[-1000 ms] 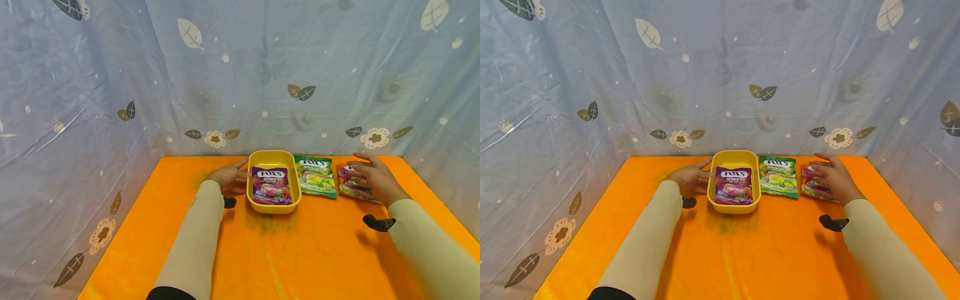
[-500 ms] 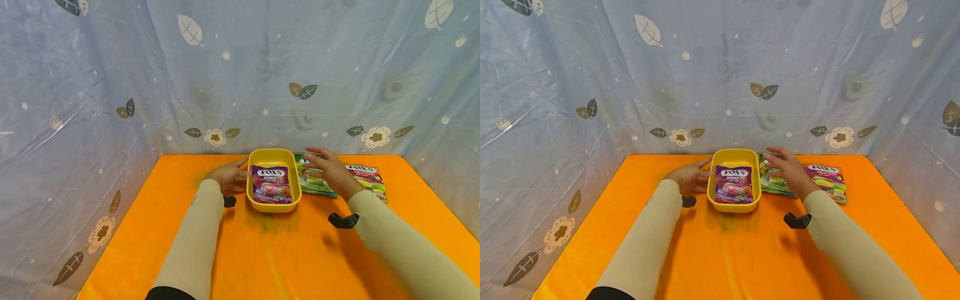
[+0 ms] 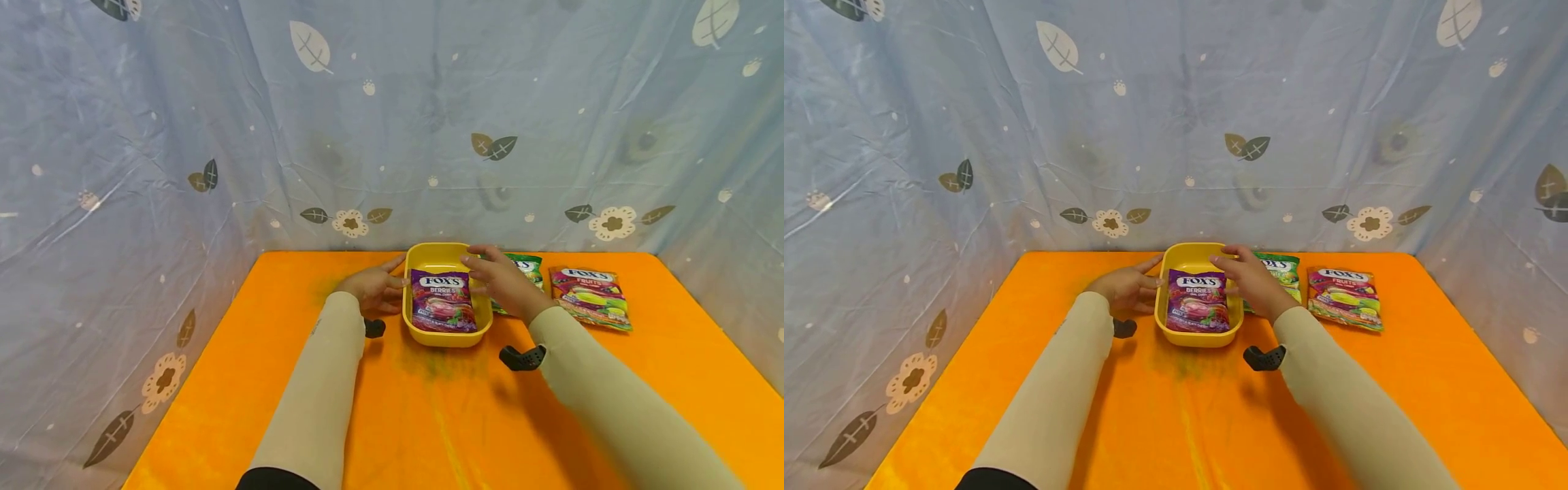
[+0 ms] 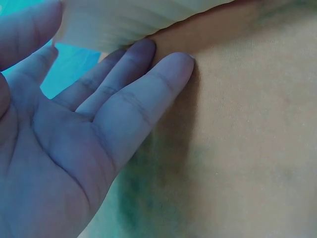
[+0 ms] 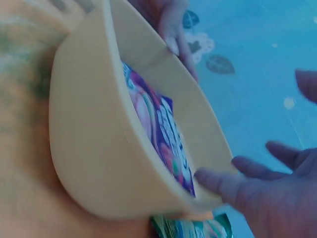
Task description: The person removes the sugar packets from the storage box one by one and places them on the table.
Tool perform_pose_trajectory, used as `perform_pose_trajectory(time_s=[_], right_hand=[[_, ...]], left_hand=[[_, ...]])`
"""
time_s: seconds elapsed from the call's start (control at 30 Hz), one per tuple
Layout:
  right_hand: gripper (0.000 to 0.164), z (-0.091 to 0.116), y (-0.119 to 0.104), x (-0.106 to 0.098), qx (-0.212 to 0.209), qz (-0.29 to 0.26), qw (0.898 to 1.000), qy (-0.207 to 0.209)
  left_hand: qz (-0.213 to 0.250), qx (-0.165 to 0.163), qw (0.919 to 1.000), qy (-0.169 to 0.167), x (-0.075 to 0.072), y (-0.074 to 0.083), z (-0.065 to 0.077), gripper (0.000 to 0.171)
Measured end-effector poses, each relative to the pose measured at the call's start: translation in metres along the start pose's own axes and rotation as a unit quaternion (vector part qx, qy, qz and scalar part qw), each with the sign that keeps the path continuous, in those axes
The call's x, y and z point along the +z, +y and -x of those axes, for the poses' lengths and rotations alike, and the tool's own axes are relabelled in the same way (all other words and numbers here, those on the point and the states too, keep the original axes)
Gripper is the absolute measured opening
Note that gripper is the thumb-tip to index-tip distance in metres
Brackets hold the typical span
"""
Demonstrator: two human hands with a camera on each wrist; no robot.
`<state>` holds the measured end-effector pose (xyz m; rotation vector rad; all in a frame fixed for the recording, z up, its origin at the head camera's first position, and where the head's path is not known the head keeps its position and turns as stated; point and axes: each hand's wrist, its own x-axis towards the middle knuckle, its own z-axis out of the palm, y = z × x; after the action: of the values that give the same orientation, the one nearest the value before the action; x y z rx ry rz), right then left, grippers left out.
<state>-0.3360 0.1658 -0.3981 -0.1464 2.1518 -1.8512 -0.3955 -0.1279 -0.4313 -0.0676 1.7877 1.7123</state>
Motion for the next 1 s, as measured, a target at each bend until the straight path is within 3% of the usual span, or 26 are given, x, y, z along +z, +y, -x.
perform_pose_trajectory(time_s=[0.2, 0.43, 0.57, 0.67, 0.8, 1.0], right_hand=[[0.085, -0.009, 0.000, 0.025, 0.076, 0.086, 0.992, 0.042], [0.082, -0.013, 0.012, 0.046, 0.105, 0.096, 0.985, 0.100], [0.082, -0.014, 0.016, 0.049, 0.085, 0.064, 0.987, 0.124], [0.083, -0.016, 0.016, 0.048, 0.084, -0.006, 0.989, 0.122], [0.089, -0.017, 0.015, 0.045, 0.107, -0.092, 0.983, 0.113], [0.089, -0.020, 0.018, 0.046, 0.122, -0.090, 0.981, 0.117]], left_hand=[[0.000, 0.003, 1.0000, -0.006, 0.002, -0.001, 0.001, 0.080], [0.006, 0.006, 0.9999, -0.010, 0.004, -0.002, 0.000, 0.079], [0.014, 0.007, 0.9999, -0.006, 0.002, -0.002, 0.000, 0.079], [0.015, 0.008, 0.9999, -0.003, 0.002, -0.002, 0.000, 0.079], [0.016, 0.006, 0.9999, -0.003, 0.001, -0.002, -0.001, 0.079], [0.017, 0.007, 0.9998, -0.007, 0.000, -0.003, -0.002, 0.081]])
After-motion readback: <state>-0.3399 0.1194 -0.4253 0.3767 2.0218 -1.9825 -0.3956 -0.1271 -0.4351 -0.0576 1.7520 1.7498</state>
